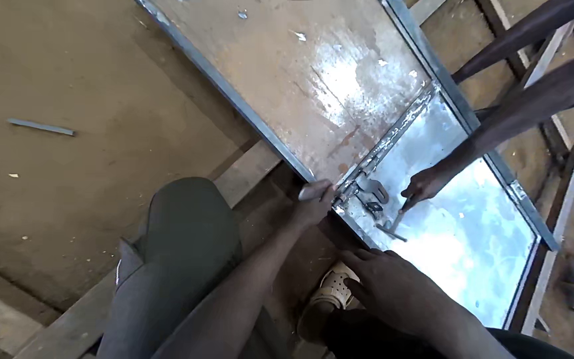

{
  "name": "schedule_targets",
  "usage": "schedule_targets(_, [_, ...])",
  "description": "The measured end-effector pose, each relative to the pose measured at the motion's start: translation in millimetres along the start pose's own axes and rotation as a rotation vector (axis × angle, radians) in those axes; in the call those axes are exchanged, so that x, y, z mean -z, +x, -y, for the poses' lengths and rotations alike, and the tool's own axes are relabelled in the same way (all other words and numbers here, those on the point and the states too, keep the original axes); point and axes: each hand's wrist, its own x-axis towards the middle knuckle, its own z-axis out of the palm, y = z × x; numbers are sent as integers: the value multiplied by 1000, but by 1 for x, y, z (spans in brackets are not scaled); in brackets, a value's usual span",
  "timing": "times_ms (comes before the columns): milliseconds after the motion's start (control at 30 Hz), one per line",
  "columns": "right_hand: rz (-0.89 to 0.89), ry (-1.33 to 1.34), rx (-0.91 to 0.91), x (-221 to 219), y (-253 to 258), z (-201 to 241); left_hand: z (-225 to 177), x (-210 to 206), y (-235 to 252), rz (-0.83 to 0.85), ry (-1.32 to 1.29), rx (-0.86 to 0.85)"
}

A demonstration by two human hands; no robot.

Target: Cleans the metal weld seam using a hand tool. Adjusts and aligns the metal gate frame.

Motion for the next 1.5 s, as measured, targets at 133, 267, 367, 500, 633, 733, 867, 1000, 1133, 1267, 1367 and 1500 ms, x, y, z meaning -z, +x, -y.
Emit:
schedule_targets(133, [25, 42, 28, 2, 2, -1, -4, 2, 8, -90, 7, -80])
schedule_targets(267, [-3, 17, 15, -1, 2, -2, -1, 1, 5, 2, 81, 31])
schedule_targets(367, [5, -7, -10, 2, 3, -3, -5, -3, 11, -124, 68, -145])
schedule_targets(500, [38, 9, -20, 2, -4, 5, -10, -10, -2, -131, 297, 32])
schedule_targets(633, [105, 45, 7, 0, -23, 23, -14, -12, -9, -236, 357, -94])
schedule_targets(733, [43, 85, 76, -9, -40, 34, -25, -21, -35, -92, 556, -138])
schedule_targets(867, [-91, 103, 111, -21, -60, 41, -30, -34, -74, 266, 676, -331])
schedule_targets(1000, [-146, 106, 94, -21, -71, 39, -26, -42, -95, 900, 658, -38])
schedule_targets(1133, [-138, 114, 74, -18, -74, 38, -22, -34, -107, 1307, 957, 531])
schedule_targets(1267, [-147, 116, 66, -20, -74, 36, -32, -29, -99, 1239, 1109, 659])
schedule_targets(1367, [-136, 113, 63, -21, -75, 37, -31, -34, -85, 1162, 1039, 603])
schedule_targets(1500, [-131, 118, 85, -18, -76, 40, -26, -34, -81, 1187, 1004, 596])
